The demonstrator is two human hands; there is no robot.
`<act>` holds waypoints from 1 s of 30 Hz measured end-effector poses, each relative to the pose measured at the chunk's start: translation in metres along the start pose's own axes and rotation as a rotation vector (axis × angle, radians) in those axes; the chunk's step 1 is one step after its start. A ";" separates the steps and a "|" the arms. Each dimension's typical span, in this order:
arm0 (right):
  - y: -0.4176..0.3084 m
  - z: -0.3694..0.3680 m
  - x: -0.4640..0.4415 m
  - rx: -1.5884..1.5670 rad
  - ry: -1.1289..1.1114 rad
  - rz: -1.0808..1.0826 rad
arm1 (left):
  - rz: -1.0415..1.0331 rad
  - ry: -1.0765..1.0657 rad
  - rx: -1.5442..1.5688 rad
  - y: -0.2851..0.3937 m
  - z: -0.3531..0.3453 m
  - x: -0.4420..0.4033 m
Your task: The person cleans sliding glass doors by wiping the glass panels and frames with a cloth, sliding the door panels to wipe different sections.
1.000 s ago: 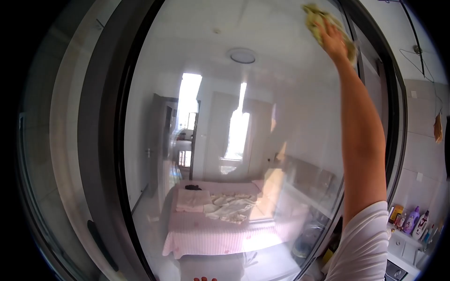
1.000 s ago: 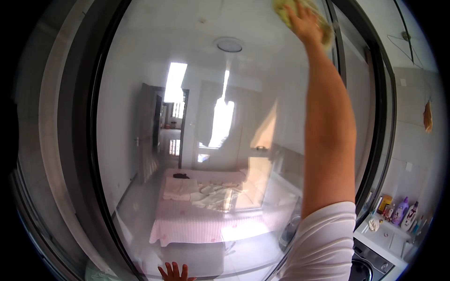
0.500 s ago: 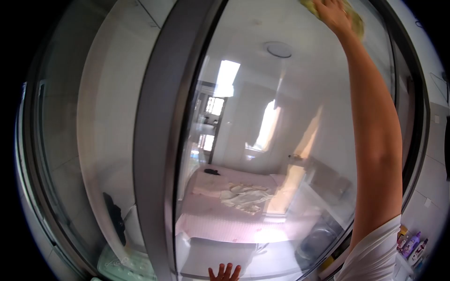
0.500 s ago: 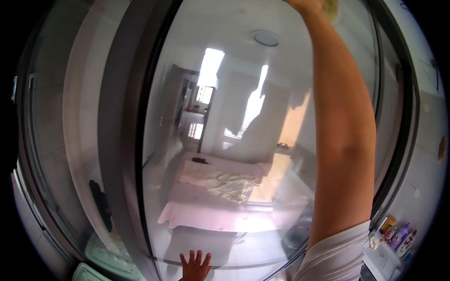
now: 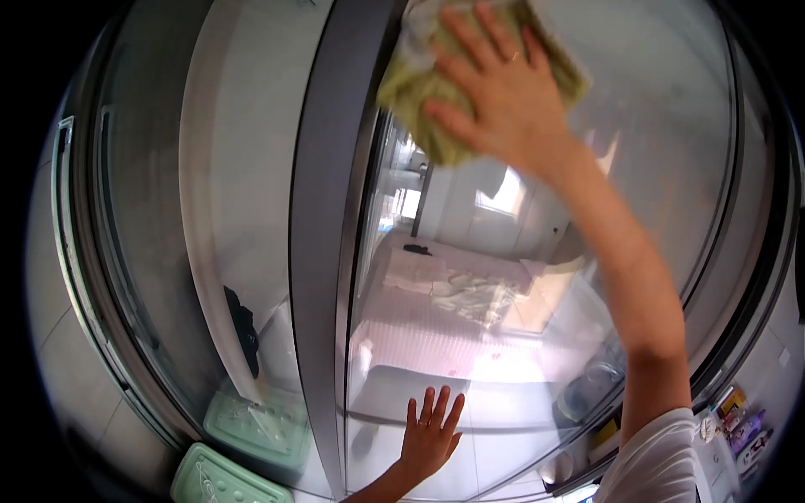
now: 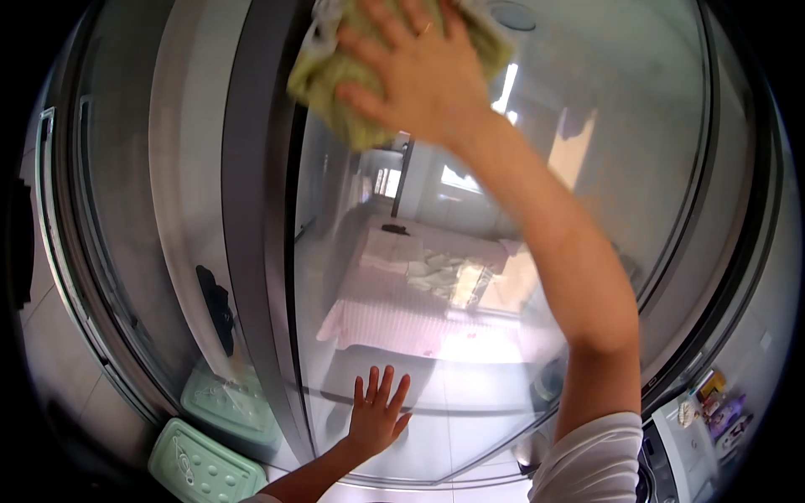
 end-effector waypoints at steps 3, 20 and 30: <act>-0.043 -0.006 0.066 -0.229 -0.156 0.038 | -0.028 0.011 0.017 0.013 0.002 0.010; 0.139 0.000 0.018 0.020 -0.295 -0.355 | 0.001 -0.160 0.196 0.046 -0.030 0.072; -0.029 0.016 0.149 -0.059 -0.150 -0.225 | 0.082 -0.207 0.235 0.041 -0.033 0.095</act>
Point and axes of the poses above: each hand's wrist, its own x-axis away from the middle knuckle, its own z-axis out of the back of the hand, y = z × x, the point moved 8 cm from there along -x, towards the middle knuckle, and after that the axes turned 11 degrees about -z, right-handed, at the moved point
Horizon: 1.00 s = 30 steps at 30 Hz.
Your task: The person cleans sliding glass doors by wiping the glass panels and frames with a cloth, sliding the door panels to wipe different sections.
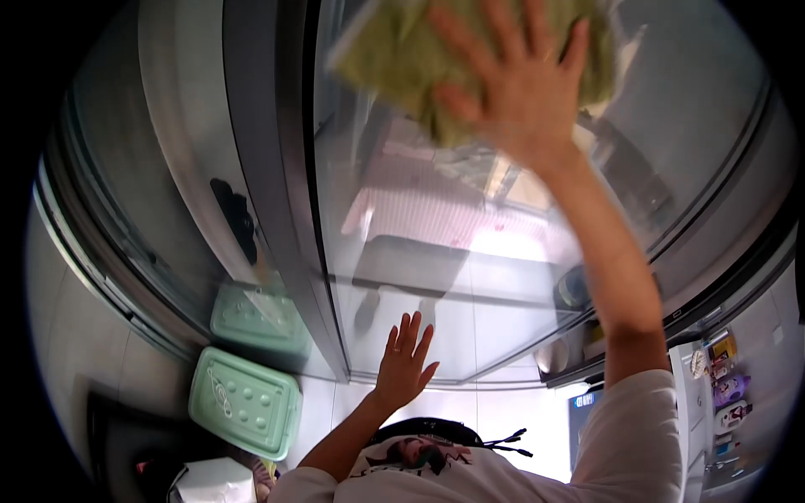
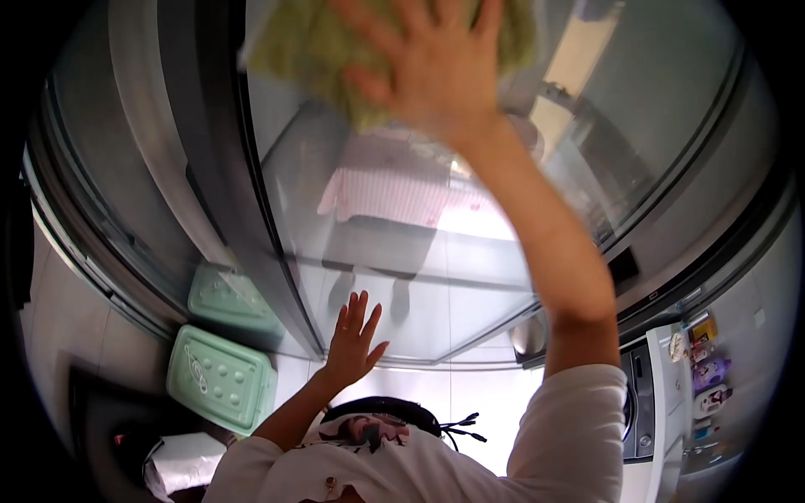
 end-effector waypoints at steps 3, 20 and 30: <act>-0.055 -0.037 0.089 -0.134 -0.203 0.019 | 0.044 -0.028 0.004 -0.003 -0.007 0.017; 0.037 -0.035 0.231 0.050 -0.251 -0.114 | 0.225 0.263 0.093 -0.035 0.012 0.042; 0.126 -0.012 0.267 -0.060 0.158 -1.076 | 0.188 0.254 -0.001 -0.043 0.011 0.007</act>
Point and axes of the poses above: each hand's wrist, its own x-axis away from the middle knuckle, its own z-axis out of the back of the hand, y = z × x, the point moved 8 cm from there along -x, towards the middle knuckle, and after that the axes turned 11 degrees about -z, right-handed, at the moved point
